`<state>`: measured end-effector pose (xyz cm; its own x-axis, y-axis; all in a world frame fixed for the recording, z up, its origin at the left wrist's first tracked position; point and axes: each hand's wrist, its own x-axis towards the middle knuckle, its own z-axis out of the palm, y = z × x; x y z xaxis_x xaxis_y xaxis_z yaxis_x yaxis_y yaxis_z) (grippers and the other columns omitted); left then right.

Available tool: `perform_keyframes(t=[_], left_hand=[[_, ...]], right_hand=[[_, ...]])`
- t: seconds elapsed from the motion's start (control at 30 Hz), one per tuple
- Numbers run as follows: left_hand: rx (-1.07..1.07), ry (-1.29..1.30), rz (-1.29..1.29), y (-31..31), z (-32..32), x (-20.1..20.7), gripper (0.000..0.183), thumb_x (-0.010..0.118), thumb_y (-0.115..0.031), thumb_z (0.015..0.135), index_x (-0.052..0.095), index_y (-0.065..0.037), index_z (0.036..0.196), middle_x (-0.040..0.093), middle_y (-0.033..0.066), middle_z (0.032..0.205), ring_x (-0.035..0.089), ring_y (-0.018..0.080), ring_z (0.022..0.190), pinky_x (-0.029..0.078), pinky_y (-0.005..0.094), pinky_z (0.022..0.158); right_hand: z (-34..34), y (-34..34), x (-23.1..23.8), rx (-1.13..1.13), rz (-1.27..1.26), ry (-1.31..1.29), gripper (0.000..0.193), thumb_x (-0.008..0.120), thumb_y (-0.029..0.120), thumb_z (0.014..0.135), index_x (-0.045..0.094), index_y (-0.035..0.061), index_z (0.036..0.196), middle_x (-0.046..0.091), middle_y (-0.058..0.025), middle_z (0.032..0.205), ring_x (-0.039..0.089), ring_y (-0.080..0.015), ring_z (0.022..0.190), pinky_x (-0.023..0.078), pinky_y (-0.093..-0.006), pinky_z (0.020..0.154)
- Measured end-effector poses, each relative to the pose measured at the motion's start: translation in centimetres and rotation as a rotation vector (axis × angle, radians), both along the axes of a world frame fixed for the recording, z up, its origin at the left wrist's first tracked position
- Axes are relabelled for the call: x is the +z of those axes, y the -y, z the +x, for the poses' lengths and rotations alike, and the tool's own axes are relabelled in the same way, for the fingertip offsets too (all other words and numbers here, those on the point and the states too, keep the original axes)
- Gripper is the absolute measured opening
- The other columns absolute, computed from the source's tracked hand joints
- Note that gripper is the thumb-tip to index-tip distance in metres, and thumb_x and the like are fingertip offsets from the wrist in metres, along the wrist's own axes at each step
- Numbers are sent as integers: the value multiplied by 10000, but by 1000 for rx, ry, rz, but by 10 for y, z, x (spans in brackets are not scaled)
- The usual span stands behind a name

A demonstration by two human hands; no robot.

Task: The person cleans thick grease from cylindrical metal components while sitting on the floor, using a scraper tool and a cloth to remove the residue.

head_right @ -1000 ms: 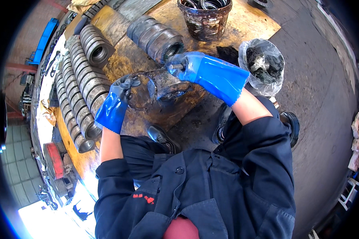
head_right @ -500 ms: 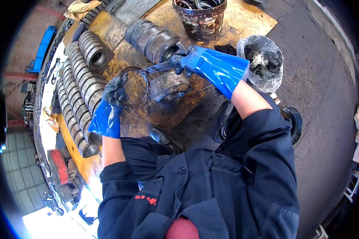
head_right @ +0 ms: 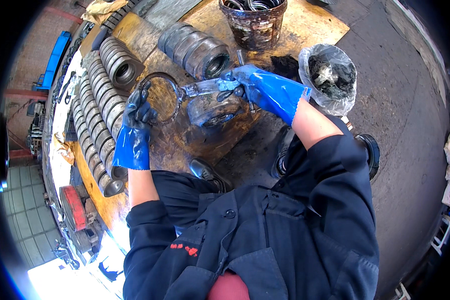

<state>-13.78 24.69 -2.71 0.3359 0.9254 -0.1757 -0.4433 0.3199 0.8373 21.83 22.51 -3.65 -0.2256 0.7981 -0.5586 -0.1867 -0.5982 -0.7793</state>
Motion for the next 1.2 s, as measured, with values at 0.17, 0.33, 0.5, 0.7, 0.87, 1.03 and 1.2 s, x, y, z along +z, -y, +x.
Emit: perform_keyframes(t=[0.17, 0.33, 0.5, 0.7, 0.87, 1.03, 1.2], left_hand=[[36, 86, 48, 2, 8, 10, 341, 561, -177, 939, 527, 4, 1227, 518, -9, 741, 299, 46, 421, 293, 234, 460], [-60, 145, 165, -2, 10, 21, 353, 553, -162, 950, 515, 24, 1248, 597, 32, 804, 316, 38, 406, 268, 229, 427], [-1, 83, 275, 1, 15, 24, 392, 567, -192, 960, 497, 4, 1292, 587, 19, 834, 315, 42, 382, 274, 239, 427], [33, 136, 311, 0, 18, 17, 451, 627, -117, 875, 513, 22, 1289, 613, 94, 818, 324, 54, 405, 255, 209, 411], [156, 172, 299, -9, 9, -3, 463, 639, -276, 909, 533, -36, 1291, 671, 123, 961, 404, 79, 438, 343, 249, 447], [178, 450, 246, -34, -5, -40, 418, 595, -284, 928, 533, -113, 1304, 605, 129, 1255, 612, 314, 1082, 526, 508, 915], [105, 481, 302, -42, -8, -57, 629, 647, -259, 842, 424, -126, 1415, 498, 111, 1403, 529, 325, 1219, 457, 505, 1006]], right_hand=[[-6, 5, -3, -52, -211, -156, 200, 531, 245, 950, 610, 92, 1051, 532, 13, 706, 421, -71, 456, 326, -250, 406], [-10, 20, -9, -44, -318, -311, 92, 549, 245, 936, 555, 157, 962, 499, 13, 685, 428, -69, 462, 339, -265, 409], [-13, 31, -16, 49, -451, -690, 198, 555, 278, 938, 562, 83, 972, 423, 52, 485, 392, -60, 397, 338, -257, 403], [-34, 58, -12, -58, -624, -936, 286, 506, 270, 936, 582, 2, 1002, 448, 60, 474, 399, -69, 395, 346, -248, 432], [-41, 78, -13, -29, -698, -1186, 350, 496, 274, 932, 574, -29, 1088, 482, 66, 495, 434, -63, 435, 363, -250, 482], [-30, 92, -24, 93, -657, -1470, 402, 511, 300, 923, 558, -31, 1146, 517, 62, 574, 479, -67, 533, 395, -247, 566], [25, 84, -30, -112, -494, -1423, 594, 544, 269, 882, 404, -123, 1306, 486, 50, 525, 411, -58, 391, 375, -248, 436]])
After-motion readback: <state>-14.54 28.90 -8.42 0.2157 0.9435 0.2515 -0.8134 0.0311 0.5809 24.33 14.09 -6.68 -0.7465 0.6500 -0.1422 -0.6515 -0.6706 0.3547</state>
